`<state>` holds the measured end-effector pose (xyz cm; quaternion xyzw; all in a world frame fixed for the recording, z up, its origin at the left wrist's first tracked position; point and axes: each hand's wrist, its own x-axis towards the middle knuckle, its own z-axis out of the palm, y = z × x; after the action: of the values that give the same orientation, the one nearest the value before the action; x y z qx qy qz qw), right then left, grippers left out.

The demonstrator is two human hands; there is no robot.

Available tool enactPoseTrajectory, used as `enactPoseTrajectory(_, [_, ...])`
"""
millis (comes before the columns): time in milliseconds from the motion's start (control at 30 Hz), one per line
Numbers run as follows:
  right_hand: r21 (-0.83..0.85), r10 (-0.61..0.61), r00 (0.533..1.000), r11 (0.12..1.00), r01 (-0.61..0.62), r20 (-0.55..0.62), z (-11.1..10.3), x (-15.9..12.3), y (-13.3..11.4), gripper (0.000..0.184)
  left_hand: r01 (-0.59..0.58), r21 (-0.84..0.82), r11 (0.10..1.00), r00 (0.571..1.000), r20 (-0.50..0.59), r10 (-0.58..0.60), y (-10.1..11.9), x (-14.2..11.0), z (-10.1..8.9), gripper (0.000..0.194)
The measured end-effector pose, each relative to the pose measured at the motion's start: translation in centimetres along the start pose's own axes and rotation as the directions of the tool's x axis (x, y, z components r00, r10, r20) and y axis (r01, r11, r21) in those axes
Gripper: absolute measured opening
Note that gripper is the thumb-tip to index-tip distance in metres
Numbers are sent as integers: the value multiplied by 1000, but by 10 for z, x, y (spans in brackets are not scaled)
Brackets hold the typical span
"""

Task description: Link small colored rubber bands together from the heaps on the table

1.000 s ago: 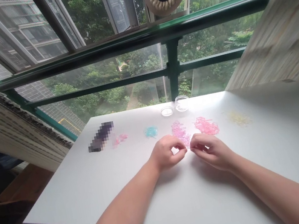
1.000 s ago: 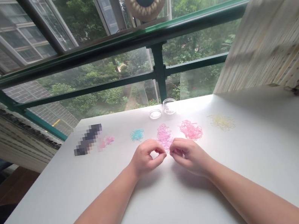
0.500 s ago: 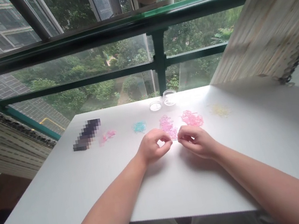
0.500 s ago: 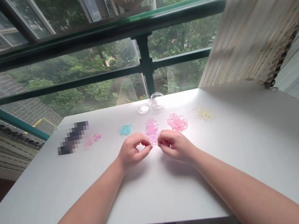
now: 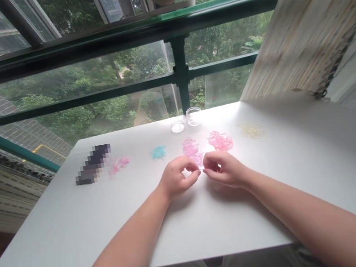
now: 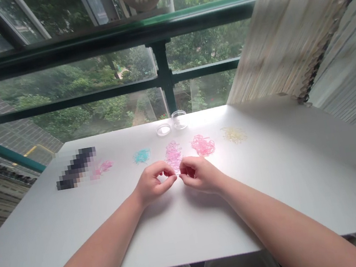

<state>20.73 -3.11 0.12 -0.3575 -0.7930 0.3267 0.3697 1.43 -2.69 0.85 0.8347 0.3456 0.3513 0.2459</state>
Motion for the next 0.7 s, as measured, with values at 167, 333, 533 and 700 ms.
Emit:
enactPoseTrajectory(167, [2, 1, 999, 1000, -1, 32, 0, -1, -3, 13, -18, 14, 1000, 1000, 4, 18, 0, 0, 0, 5])
enactPoseTrajectory(333, [13, 4, 1000, 1000, -4, 31, 1, -1, -5, 14, -26, 34, 999, 1000, 17, 26, 1, 1, 0, 6])
enactPoseTrajectory(533, [18, -5, 1000, 1000, 4, 23, 0, -2, -5, 15, -24, 36, 999, 1000, -2, 24, 0, 1, 0, 5])
enactPoseTrajectory(700, [59, 37, 999, 998, -36, -15, -4, -3, -2, 14, 64, 31, 997, 993, -98, -61, -8, 1, -7, 5])
